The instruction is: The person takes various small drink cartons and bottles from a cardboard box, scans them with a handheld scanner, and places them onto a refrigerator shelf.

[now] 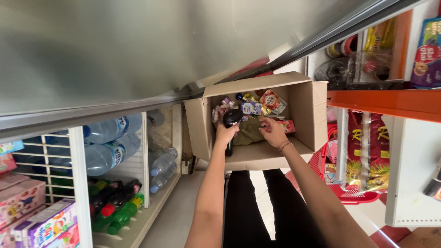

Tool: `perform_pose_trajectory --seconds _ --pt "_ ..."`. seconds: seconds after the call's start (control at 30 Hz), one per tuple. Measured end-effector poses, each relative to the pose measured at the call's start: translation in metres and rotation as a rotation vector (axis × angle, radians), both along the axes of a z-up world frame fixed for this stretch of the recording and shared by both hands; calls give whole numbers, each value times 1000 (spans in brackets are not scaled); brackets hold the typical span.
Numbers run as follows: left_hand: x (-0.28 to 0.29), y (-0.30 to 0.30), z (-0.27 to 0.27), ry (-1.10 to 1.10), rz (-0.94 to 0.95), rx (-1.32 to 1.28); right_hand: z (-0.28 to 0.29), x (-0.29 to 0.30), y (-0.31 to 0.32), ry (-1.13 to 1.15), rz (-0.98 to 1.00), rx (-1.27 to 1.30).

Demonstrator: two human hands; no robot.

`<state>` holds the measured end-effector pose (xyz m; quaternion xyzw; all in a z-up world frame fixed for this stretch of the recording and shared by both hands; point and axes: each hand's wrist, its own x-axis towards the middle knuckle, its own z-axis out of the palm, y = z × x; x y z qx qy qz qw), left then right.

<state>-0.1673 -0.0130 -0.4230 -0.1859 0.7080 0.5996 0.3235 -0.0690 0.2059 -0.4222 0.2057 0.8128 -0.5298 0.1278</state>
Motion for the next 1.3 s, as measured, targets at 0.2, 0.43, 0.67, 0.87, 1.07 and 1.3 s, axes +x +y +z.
perform_pose_trajectory --seconds 0.2,0.43,0.67,0.87,1.07,1.3 --pt "3 -8 22 -155 -348 201 10 -31 -22 -468 -605 -743" --pt "18 5 71 176 -506 189 -24 -4 4 15 -598 -915" --pt "10 -10 -36 -71 -73 -80 23 -23 54 -172 3 639" --pt "13 -4 -75 251 192 -118 7 -45 9 -71 300 746" --pt "21 -8 -110 98 264 -114 -112 -52 -42 130 258 359" --pt "19 -15 -125 103 245 -28 -154 -74 -72 89 81 290"
